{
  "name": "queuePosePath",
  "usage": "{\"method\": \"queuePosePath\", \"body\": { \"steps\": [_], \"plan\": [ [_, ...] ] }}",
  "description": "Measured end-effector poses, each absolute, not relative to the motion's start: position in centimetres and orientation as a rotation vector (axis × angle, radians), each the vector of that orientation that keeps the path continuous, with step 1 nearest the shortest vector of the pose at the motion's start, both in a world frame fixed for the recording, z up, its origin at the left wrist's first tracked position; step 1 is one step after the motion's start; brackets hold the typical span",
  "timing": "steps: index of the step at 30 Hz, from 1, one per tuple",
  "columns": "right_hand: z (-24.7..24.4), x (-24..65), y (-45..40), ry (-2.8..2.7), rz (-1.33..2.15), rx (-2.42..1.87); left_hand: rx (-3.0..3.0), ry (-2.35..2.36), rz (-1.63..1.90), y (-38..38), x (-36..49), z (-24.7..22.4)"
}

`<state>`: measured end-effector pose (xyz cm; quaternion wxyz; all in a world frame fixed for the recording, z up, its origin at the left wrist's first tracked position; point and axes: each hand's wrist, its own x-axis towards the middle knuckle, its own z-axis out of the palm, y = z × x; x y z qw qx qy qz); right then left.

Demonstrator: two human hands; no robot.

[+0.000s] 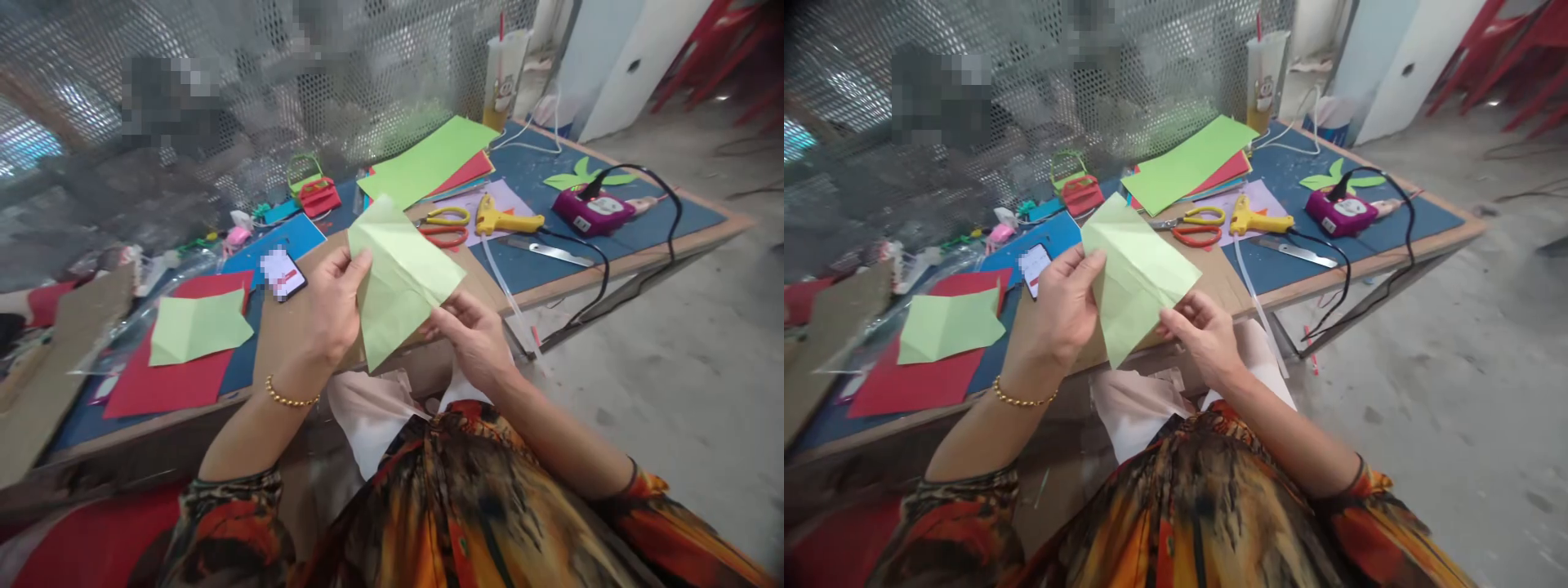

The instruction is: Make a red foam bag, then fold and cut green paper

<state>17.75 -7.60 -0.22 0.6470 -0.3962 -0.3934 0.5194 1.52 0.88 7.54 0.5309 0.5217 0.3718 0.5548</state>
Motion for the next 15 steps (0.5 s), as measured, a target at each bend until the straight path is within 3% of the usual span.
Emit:
{"method": "queuePosePath", "body": {
  "steps": [15],
  "plan": [
    [0.5,19.0,-6.5,-1.004,0.955,-1.001,1.419,1.103,1.167,-0.7,-3.7,7.2]
  ]
}}
